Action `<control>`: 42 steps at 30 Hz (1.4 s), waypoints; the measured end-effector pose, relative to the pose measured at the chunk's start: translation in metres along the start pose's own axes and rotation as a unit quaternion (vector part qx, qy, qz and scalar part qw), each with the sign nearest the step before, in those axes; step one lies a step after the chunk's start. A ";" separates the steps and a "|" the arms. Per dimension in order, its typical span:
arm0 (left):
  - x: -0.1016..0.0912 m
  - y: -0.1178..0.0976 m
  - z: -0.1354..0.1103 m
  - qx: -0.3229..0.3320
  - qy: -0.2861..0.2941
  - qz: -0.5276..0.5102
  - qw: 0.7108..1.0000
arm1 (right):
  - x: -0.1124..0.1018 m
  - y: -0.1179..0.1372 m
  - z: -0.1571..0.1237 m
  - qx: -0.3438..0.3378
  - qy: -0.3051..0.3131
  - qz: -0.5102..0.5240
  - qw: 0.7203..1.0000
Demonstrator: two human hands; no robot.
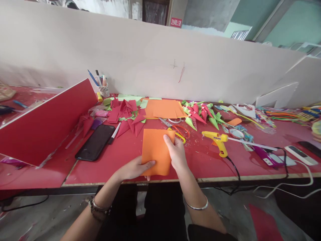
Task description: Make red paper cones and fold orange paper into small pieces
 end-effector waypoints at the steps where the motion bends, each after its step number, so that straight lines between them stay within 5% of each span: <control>1: -0.002 -0.001 0.000 0.005 -0.006 0.002 1.000 | 0.002 -0.002 -0.001 0.010 0.021 -0.002 1.000; 6: -0.013 -0.004 -0.001 0.019 -0.035 0.003 0.999 | 0.005 -0.007 -0.007 0.015 0.111 0.014 0.994; 18: -0.014 0.001 -0.003 0.017 -0.057 -0.008 0.998 | -0.003 -0.016 -0.006 -0.002 0.084 -0.011 0.996; 26: -0.013 0.003 -0.002 0.033 -0.056 0.016 0.998 | 0.006 -0.007 -0.006 0.002 0.126 0.017 0.992; 35: -0.006 0.006 -0.004 0.024 -0.002 -0.002 1.000 | -0.007 0.001 0.007 -0.075 0.030 -0.065 0.995; 42: -0.005 0.012 -0.003 0.011 -0.017 -0.020 1.000 | -0.005 0.000 0.005 -0.093 0.038 -0.097 0.990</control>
Point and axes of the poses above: each hand's wrist, its own z-axis towards the middle knuckle, its own x-axis out of the palm, y = z × x, the point moved 7 cm from there along z, towards the middle knuckle, and after that the axes turned 10 degrees about -y, right-handed, at the moved point
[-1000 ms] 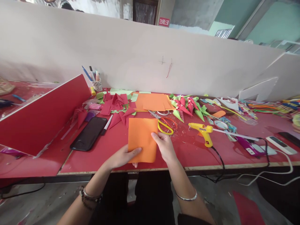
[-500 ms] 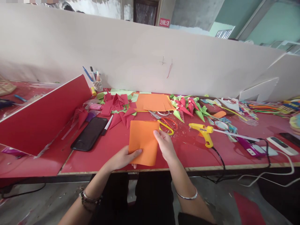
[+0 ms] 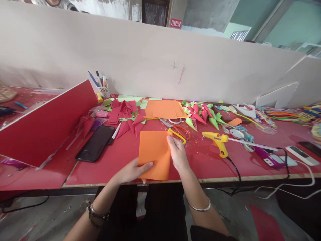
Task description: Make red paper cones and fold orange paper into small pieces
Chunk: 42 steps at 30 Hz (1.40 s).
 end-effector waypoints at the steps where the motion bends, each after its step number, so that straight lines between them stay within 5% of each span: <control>1: -0.001 -0.001 0.000 0.002 -0.004 -0.004 1.000 | 0.000 0.000 0.000 0.001 0.002 0.004 1.000; 11: -0.022 -0.040 0.004 0.078 -0.069 -0.002 0.995 | 0.007 0.005 -0.010 -0.003 0.029 0.009 1.000; 21: -0.019 -0.038 0.006 0.083 -0.067 0.006 0.994 | 0.004 0.005 -0.009 -0.003 0.024 0.019 1.000; 28: -0.024 -0.037 0.004 0.096 -0.076 0.007 0.992 | 0.016 -0.005 -0.020 0.070 0.135 0.015 0.988; 42: -0.020 -0.022 0.007 0.072 -0.097 -0.005 0.993 | 0.010 0.010 -0.014 -0.092 0.084 -0.124 0.984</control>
Point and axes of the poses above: each hand's wrist, its own z-axis towards the middle knuckle, its own x-axis out of the palm, y = z × x, the point moved 7 cm from there along z, towards the middle knuckle, and after that the axes turned 10 degrees about -y, right-handed, at the moved point
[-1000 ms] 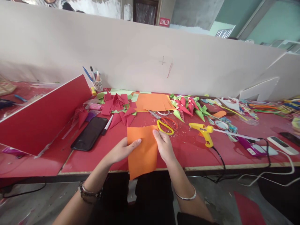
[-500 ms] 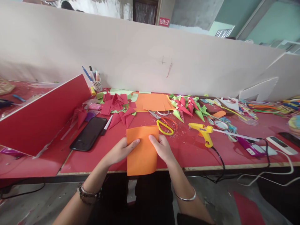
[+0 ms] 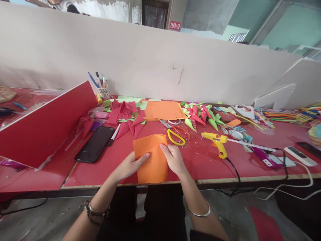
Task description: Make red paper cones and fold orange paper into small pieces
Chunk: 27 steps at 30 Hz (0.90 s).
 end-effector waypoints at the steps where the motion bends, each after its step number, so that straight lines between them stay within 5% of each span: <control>1: 0.000 0.000 -0.001 -0.002 0.003 0.001 1.000 | 0.000 -0.001 0.000 0.002 0.000 0.004 1.000; 12: -0.015 0.007 -0.006 -0.017 -0.024 -0.010 1.000 | 0.009 -0.001 -0.006 -0.006 0.081 -0.001 0.997; 17: -0.033 -0.008 -0.009 0.054 -0.026 0.070 0.996 | 0.009 0.009 0.001 -0.048 0.158 -0.059 0.984; 21: -0.053 -0.046 -0.013 0.143 -0.094 0.210 0.963 | 0.018 0.020 0.001 -0.119 0.264 -0.151 0.945; 27: -0.029 -0.068 -0.016 0.215 -0.047 0.436 0.873 | 0.038 0.032 -0.001 -0.218 0.357 -0.244 0.875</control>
Point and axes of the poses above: each hand's wrist, its own z-axis towards the middle knuckle, its own x-axis out of the palm, y = z × x, the point moved 7 cm from there along z, towards the middle knuckle, and after that the axes turned 10 degrees about -y, right-handed, at the moved point
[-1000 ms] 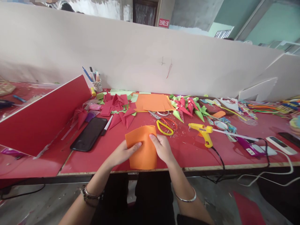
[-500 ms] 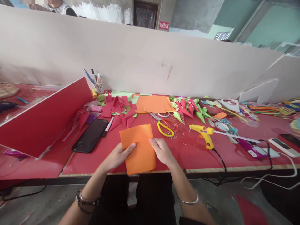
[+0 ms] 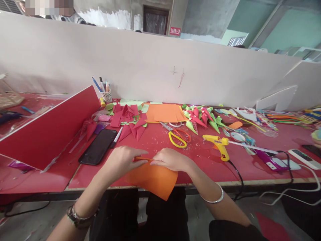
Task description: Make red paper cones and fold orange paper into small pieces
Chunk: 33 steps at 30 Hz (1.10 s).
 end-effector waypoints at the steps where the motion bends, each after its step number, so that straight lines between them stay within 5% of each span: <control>1: 0.003 -0.005 0.001 0.026 0.003 0.020 0.999 | -0.001 0.001 0.002 -0.006 0.005 -0.008 1.000; 5: 0.008 -0.016 0.003 0.079 -0.014 0.048 0.996 | -0.011 0.006 0.005 -0.023 -0.019 -0.029 0.999; 10: 0.004 -0.008 0.004 -0.004 -0.032 0.036 0.999 | -0.029 0.016 0.000 -0.010 -0.172 -0.094 0.981; 14: 0.006 -0.007 0.004 -0.025 -0.030 -0.027 0.999 | -0.029 0.020 -0.002 -0.007 -0.229 -0.183 0.956; 21: 0.012 0.001 -0.001 -0.047 -0.009 -0.123 0.991 | -0.036 0.008 -0.018 -0.027 -0.243 -0.197 0.950; 28: -0.006 0.021 -0.005 -0.064 -0.038 -0.082 0.994 | -0.055 -0.041 -0.056 0.077 -0.271 -0.186 0.941; 31: -0.008 0.023 -0.003 -0.065 -0.034 -0.053 0.996 | -0.066 -0.033 -0.056 0.070 -0.316 -0.132 0.937; 33: -0.006 0.019 -0.002 -0.053 -0.024 -0.050 0.997 | -0.060 -0.016 -0.045 0.026 -0.277 -0.123 0.953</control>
Point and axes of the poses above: each hand's wrist, its own z-axis towards the middle knuckle, its own x-axis out of the palm, y = z × x, the point moved 7 cm from there along z, towards the middle knuckle, and after that the axes turned 10 degrees about -y, right-handed, at the moved point
